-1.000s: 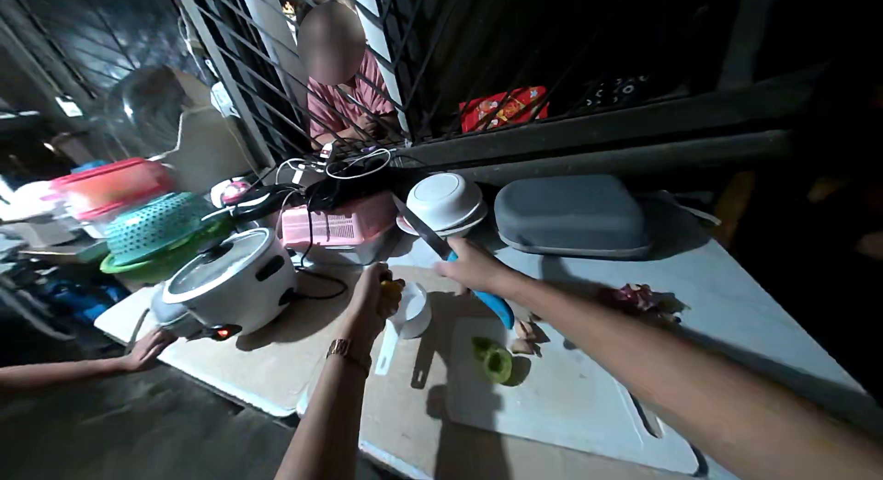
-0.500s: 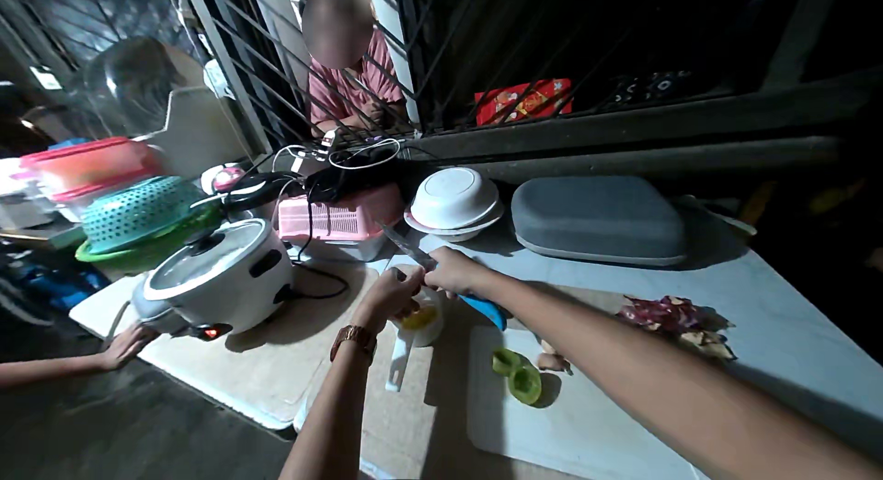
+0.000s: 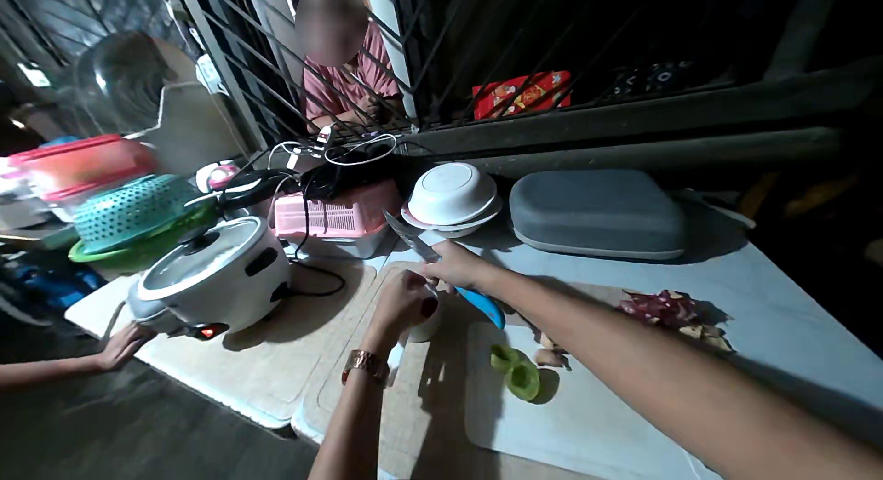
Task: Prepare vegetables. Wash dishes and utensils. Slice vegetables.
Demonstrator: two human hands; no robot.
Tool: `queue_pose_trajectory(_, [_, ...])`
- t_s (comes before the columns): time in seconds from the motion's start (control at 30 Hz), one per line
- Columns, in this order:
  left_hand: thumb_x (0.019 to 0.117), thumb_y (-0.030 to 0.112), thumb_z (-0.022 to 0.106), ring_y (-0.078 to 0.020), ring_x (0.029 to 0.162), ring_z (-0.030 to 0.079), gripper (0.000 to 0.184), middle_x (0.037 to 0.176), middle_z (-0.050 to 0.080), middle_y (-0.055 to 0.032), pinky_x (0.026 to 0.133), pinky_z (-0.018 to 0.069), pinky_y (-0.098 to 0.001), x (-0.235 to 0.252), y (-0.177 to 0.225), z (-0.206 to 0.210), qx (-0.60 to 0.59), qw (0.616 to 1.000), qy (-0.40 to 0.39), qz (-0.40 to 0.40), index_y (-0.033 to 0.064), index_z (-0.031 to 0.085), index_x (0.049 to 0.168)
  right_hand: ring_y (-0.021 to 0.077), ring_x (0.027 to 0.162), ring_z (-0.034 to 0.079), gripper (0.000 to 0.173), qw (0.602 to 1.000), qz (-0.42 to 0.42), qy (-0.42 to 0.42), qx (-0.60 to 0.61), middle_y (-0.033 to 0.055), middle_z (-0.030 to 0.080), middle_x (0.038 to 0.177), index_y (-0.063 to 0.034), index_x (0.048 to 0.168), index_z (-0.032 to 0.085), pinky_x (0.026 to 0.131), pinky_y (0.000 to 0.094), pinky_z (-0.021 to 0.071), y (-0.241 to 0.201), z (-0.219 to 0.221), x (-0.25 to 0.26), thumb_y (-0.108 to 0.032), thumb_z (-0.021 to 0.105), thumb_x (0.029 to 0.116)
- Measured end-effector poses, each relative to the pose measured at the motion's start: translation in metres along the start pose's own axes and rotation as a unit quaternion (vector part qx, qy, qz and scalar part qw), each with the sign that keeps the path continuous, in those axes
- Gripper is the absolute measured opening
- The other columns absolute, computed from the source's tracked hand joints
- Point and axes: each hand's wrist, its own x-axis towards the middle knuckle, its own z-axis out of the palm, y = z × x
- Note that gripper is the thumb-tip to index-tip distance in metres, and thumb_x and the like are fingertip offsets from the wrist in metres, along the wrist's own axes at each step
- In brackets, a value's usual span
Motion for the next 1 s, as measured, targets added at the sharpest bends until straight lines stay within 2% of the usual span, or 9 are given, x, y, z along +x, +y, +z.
queue_pose_trajectory(0.13, [0.1012, 0.004, 0.055, -0.0317, 0.117, 0.063, 0.03, 0.125, 0.065, -0.0225, 0.104, 0.0473, -0.0463, -0.008, 0.003, -0.018, 0.177, 0.982, -0.048, 0.041, -0.0046, 0.06, 0.13, 0.0088, 0.056, 0.051, 0.027, 1.0, -0.001, -0.012, -0.014, 0.0083, 0.059, 0.081, 0.002, 0.118, 0.06, 0.053, 0.0241, 0.044, -0.004, -0.001, -0.007, -0.021, 0.059, 0.1046])
queue_pose_trajectory(0.23, [0.1026, 0.014, 0.058, -0.0378, 0.122, 0.06, 0.028, 0.125, 0.064, -0.0246, 0.106, 0.0436, -0.0536, -0.004, 0.012, -0.013, 0.324, 0.936, -0.134, 0.027, -0.0044, 0.064, 0.123, 0.0086, 0.056, 0.052, 0.024, 1.0, -0.009, -0.012, -0.003, 0.0072, 0.061, 0.081, 0.0021, 0.115, 0.061, 0.053, 0.0247, 0.0446, 0.002, -0.005, -0.003, -0.02, 0.06, 0.1036])
queue_pose_trajectory(0.33, [0.1072, 0.028, 0.051, -0.0396, 0.119, 0.06, 0.037, 0.122, 0.064, -0.0252, 0.103, 0.0447, -0.056, 0.009, 0.014, -0.008, 0.383, 0.908, -0.17, 0.028, -0.0048, 0.065, 0.118, 0.0076, 0.053, 0.052, 0.021, 1.0, -0.023, -0.01, 0.013, 0.0055, 0.062, 0.078, -0.0004, 0.11, 0.062, 0.05, 0.0237, 0.0444, 0.008, -0.008, 0.0, -0.02, 0.061, 0.1026])
queue_pose_trajectory(0.5, [0.1072, 0.022, 0.05, -0.0394, 0.128, 0.057, 0.036, 0.133, 0.061, -0.0251, 0.109, 0.0414, -0.0558, 0.014, 0.019, -0.005, 0.389, 0.901, -0.189, 0.033, -0.0036, 0.061, 0.129, 0.0086, 0.054, 0.051, 0.023, 1.0, -0.018, -0.008, 0.016, 0.0076, 0.061, 0.083, 0.0007, 0.116, 0.06, 0.051, 0.0235, 0.0436, -0.002, -0.023, -0.025, -0.019, 0.059, 0.1046])
queue_pose_trajectory(0.67, [0.1037, 0.021, 0.058, -0.0392, 0.122, 0.059, 0.036, 0.127, 0.062, -0.0267, 0.106, 0.0432, -0.054, 0.009, 0.016, -0.007, 0.328, 0.93, -0.163, 0.012, -0.0061, 0.06, 0.127, 0.0066, 0.049, 0.05, 0.022, 0.997, -0.057, 0.008, 0.057, 0.0062, 0.061, 0.079, 0.0007, 0.112, 0.059, 0.046, 0.0206, 0.0424, 0.004, -0.035, -0.049, -0.02, 0.058, 0.1054])
queue_pose_trajectory(0.73, [0.1045, 0.014, 0.054, -0.039, 0.13, 0.053, 0.035, 0.136, 0.056, -0.0276, 0.111, 0.0395, -0.0522, 0.006, 0.019, 0.0, 0.32, 0.934, -0.162, -0.006, -0.0073, 0.056, 0.132, 0.0052, 0.049, 0.048, 0.02, 0.997, -0.035, -0.001, 0.07, 0.0049, 0.058, 0.078, 0.0001, 0.112, 0.058, 0.046, 0.019, 0.0419, 0.001, -0.042, -0.068, -0.019, 0.056, 0.1067])
queue_pose_trajectory(0.8, [0.1056, 0.014, 0.052, -0.0389, 0.135, 0.05, 0.037, 0.142, 0.051, -0.028, 0.113, 0.038, -0.0507, 0.005, 0.021, 0.006, 0.314, 0.938, -0.142, -0.032, -0.0078, 0.052, 0.135, 0.0045, 0.048, 0.045, 0.02, 0.997, -0.008, -0.002, 0.078, 0.0043, 0.055, 0.074, 0.0004, 0.114, 0.057, 0.045, 0.0179, 0.0402, -0.001, -0.047, -0.089, -0.018, 0.054, 0.1076])
queue_pose_trajectory(0.9, [0.1045, 0.016, 0.055, -0.0399, 0.133, 0.051, 0.043, 0.141, 0.051, -0.0292, 0.111, 0.0406, -0.0507, 0.005, 0.022, 0.014, 0.308, 0.945, -0.095, -0.061, -0.0078, 0.047, 0.14, 0.0037, 0.049, 0.045, 0.021, 0.998, 0.021, -0.026, 0.062, 0.0029, 0.055, 0.076, -0.0014, 0.117, 0.055, 0.047, 0.0175, 0.0403, 0.012, -0.059, -0.112, -0.02, 0.051, 0.109])
queue_pose_trajectory(1.0, [0.1047, 0.016, 0.054, -0.0419, 0.133, 0.051, 0.049, 0.141, 0.05, -0.031, 0.11, 0.0409, -0.052, 0.005, 0.023, 0.016, 0.318, 0.942, -0.089, -0.065, -0.0079, 0.04, 0.145, 0.0056, 0.053, 0.047, 0.025, 0.999, 0.036, -0.036, -0.017, 0.0052, 0.056, 0.08, 0.0008, 0.115, 0.057, 0.05, 0.0208, 0.0413, 0.03, -0.068, -0.125, -0.023, 0.052, 0.1089])
